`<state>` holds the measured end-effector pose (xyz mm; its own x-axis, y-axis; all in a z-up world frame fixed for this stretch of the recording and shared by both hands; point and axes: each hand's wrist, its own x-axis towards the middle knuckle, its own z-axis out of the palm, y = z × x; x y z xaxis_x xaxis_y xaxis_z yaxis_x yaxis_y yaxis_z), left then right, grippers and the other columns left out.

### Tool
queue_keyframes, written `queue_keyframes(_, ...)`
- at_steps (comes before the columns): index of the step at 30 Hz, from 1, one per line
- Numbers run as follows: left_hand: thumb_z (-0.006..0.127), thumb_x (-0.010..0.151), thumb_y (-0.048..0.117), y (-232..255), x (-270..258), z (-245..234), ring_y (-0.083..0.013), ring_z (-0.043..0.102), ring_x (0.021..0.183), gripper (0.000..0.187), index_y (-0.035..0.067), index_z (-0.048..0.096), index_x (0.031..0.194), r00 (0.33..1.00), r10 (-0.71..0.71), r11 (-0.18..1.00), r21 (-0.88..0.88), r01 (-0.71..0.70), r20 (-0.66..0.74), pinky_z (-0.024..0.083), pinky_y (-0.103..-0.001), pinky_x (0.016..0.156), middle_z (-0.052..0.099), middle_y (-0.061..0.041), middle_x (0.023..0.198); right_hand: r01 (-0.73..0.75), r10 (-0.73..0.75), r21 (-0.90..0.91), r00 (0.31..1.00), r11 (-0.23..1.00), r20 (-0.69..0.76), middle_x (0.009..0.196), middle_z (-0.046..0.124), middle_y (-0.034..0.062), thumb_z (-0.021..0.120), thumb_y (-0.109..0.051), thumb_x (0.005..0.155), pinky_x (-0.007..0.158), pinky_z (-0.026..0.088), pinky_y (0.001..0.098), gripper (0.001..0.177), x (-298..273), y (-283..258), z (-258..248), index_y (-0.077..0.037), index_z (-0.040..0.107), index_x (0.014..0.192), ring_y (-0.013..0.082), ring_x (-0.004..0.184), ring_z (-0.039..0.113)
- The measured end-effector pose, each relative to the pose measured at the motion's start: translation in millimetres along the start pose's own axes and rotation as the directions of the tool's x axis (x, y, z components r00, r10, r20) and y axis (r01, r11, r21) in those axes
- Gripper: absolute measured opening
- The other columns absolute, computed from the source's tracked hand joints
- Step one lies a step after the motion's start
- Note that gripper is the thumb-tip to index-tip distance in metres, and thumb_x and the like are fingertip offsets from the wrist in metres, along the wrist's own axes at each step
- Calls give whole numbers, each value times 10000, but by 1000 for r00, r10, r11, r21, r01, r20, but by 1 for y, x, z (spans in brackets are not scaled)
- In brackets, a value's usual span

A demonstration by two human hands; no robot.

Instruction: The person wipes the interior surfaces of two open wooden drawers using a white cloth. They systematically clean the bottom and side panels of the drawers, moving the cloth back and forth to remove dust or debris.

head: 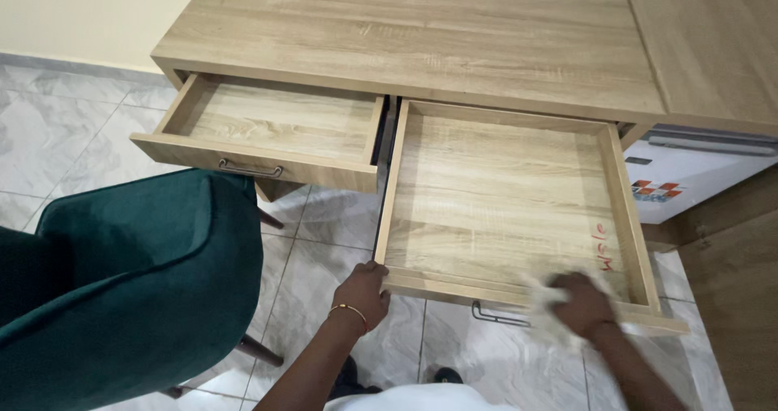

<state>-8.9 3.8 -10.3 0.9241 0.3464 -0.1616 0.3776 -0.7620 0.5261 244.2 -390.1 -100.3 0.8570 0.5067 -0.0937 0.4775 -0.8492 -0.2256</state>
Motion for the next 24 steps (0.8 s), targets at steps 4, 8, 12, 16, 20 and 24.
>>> queue_keyframes(4, 686, 861, 169, 1, 2, -1, -277, 540, 1265, 392, 86, 628, 1240, 1000, -5, 1000, -9, 5, 5, 514, -410, 1018, 607, -71, 1311, -241, 268, -188, 953, 952, 138, 1262, 721, 58, 758, -297, 767, 1096, 520, 415, 418, 1, 52, -24, -238, 761, 1181, 270, 1261, 640)
queue_keyframes(8, 697, 852, 163, -3, 2, 0, -289, 536, 1264, 385, 89, 641, 1225, 1000, 15, 1000, 3, -15, -21, 508, -417, 1019, 601, -85, 1324, -196, 192, 11, 972, 981, 131, 1311, 707, 31, 781, -278, 716, 1105, 502, 397, 452, 8, 20, 1, -209, 756, 1162, 255, 1266, 631)
queue_keyframes(12, 685, 862, 179, -2, 5, 1, -281, 557, 1247, 362, 97, 642, 1212, 1000, 16, 1000, 4, -16, -12, 523, -412, 1014, 625, -70, 1285, 120, -128, 131, 990, 984, 58, 1351, 650, 28, 797, -255, 689, 1127, 433, 394, 460, 18, -91, 28, -215, 739, 1144, 250, 1334, 546)
queue_keyframes(16, 689, 865, 189, 2, 4, 0, -297, 558, 1231, 346, 106, 641, 1197, 1000, 10, 999, 37, -11, 24, 522, -427, 997, 623, -78, 1254, 313, -365, 225, 898, 923, 246, 1357, 625, 33, 727, -175, 717, 1091, 468, 418, 520, 9, -238, -8, -189, 674, 1234, 263, 1299, 552)
queue_keyframes(20, 691, 874, 197, 6, 3, -3, -305, 554, 1233, 310, 96, 651, 1164, 998, 13, 997, 81, -17, 55, 522, -428, 999, 617, -85, 1240, 258, -277, 101, 896, 961, 347, 1404, 570, 45, 698, -175, 795, 1097, 439, 471, 528, -8, -296, -44, -199, 611, 1316, 268, 1343, 507)
queue_keyframes(24, 689, 866, 183, 5, -1, -3, -294, 556, 1235, 357, 94, 634, 1207, 999, -2, 1000, 24, 1, 35, 527, -430, 992, 617, -73, 1259, 230, -259, 135, 930, 964, 260, 1508, 501, 18, 713, -90, 740, 1114, 387, 490, 607, -2, -230, -14, -233, 628, 1324, 250, 1415, 438)
